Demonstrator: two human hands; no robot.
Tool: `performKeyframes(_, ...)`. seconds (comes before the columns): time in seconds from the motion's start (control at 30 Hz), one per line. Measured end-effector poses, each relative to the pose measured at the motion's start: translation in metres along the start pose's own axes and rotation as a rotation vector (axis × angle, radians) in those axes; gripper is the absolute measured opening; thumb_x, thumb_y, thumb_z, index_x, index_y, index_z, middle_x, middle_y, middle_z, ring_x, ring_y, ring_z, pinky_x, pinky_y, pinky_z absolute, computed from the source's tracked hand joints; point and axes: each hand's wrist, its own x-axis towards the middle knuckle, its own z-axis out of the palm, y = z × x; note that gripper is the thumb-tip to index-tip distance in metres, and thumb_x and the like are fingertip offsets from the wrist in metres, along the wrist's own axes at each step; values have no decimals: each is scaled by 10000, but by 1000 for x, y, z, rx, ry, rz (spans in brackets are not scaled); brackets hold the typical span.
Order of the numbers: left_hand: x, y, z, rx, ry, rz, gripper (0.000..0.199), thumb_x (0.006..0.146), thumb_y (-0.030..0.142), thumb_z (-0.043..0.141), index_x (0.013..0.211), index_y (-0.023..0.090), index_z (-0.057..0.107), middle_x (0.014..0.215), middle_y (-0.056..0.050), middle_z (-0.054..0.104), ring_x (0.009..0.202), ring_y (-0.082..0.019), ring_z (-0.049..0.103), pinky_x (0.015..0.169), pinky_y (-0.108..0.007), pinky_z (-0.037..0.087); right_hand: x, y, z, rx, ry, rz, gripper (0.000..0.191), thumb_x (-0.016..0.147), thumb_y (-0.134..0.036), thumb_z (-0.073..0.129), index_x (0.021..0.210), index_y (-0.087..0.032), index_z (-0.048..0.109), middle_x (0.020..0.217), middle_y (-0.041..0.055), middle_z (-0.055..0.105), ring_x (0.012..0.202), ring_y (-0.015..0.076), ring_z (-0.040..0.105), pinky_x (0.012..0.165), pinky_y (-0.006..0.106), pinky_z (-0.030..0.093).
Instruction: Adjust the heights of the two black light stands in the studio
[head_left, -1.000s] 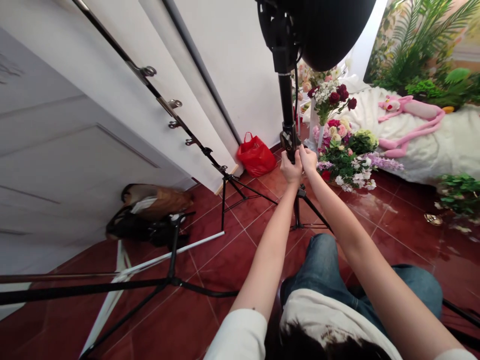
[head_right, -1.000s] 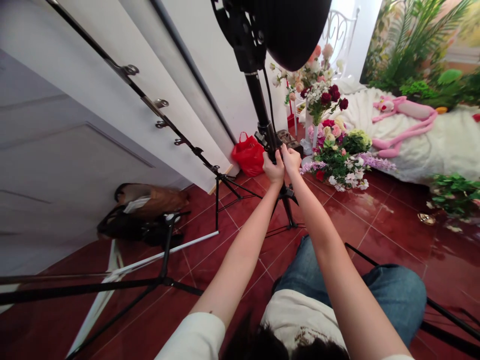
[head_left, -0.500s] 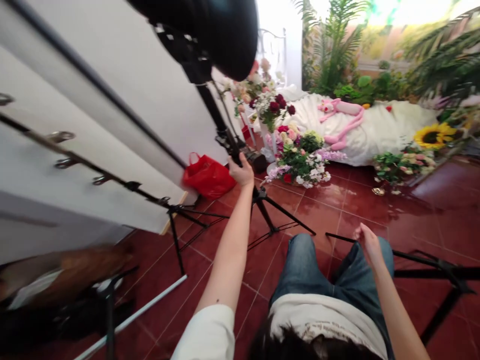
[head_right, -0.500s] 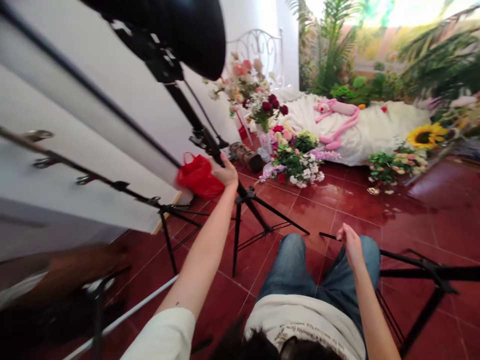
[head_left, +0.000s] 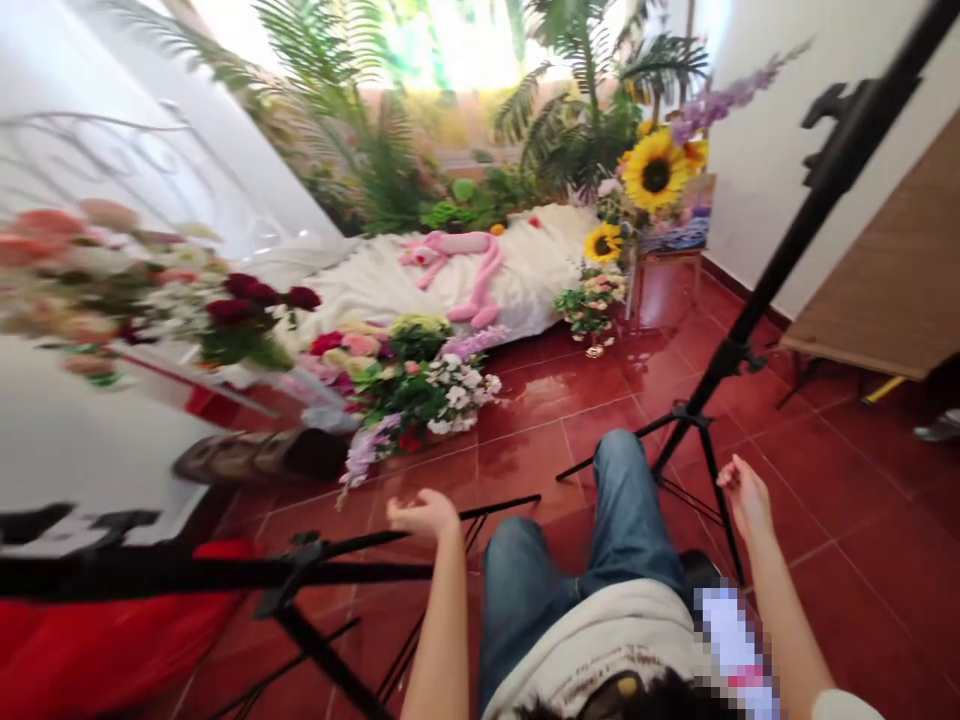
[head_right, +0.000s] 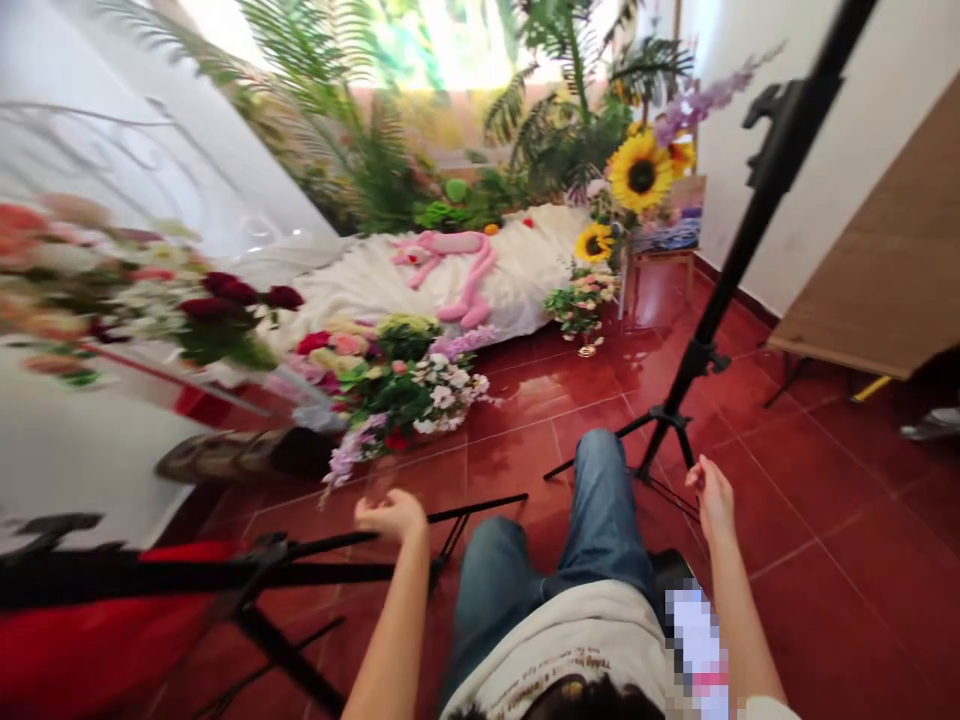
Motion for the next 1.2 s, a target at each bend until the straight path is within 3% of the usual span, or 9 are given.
performKeyframes(0.1,-51,71,83,-155,-176,53,252,843,196,445,1095,193,451,1157,-122,644,1118,-239,673,981,-437,535,-1,-9,10,49,-20,-23,494,560,-576,838,589,-182,543,555,-47,507,534,71,479,544,203,452)
performKeyframes(0.23,-134,205,160,-588,-769,316,229,902,305,509,1096,183,508,1068,-111,692,1017,-171,682,972,-364,523,-8,-13,17,56,-89,-59,462,674,-576,773,595,-190,532,563,-38,506,543,86,478,567,231,453)
performKeyframes(0.37,-234,331,180,-886,-1173,463,323,876,362,623,1132,194,518,1139,-110,681,1083,-162,657,982,-319,496,-15,-12,20,79,-128,-31,487,671,-603,775,589,-194,523,557,-37,496,545,93,467,553,237,430)
performKeyframes(0.47,-294,385,176,-945,-1292,507,404,871,447,647,1168,209,512,1100,-72,673,1024,-157,653,919,-296,495,-19,-8,22,109,-115,-9,509,645,-619,790,584,-190,524,557,-41,495,545,86,452,562,231,422)
performKeyframes(0.57,-317,399,177,-849,-1317,546,349,902,495,593,1082,207,512,836,6,622,747,-110,609,747,-257,481,-22,-6,26,122,-134,6,482,682,-602,777,602,-188,542,569,-36,504,565,93,469,590,237,429)
performKeyframes(0.67,-314,393,182,-793,-1353,594,271,923,468,566,967,211,496,698,58,526,590,-77,511,630,-227,429,-19,-12,33,144,-152,-1,447,704,-565,774,605,-194,545,579,-32,507,553,95,460,575,243,419)
performKeyframes(0.8,-309,389,180,-797,-1325,584,268,923,463,570,939,213,478,667,72,495,561,-68,498,602,-214,415,5,-46,54,293,-260,67,462,688,-540,786,574,-210,482,516,-56,409,499,88,396,528,237,392)
performKeyframes(1.0,-312,393,167,-731,-1335,545,307,922,503,557,938,204,484,661,64,496,554,-62,507,590,-204,430,58,-116,86,494,-551,108,452,872,-647,536,703,-229,539,501,-68,371,466,103,321,477,217,353)
performKeyframes(1.2,-311,391,176,-740,-1300,606,270,930,465,558,949,203,494,724,49,529,648,-75,535,662,-212,442,89,-131,88,605,-688,82,422,921,-424,622,596,-215,451,413,-97,343,406,89,221,447,186,285)
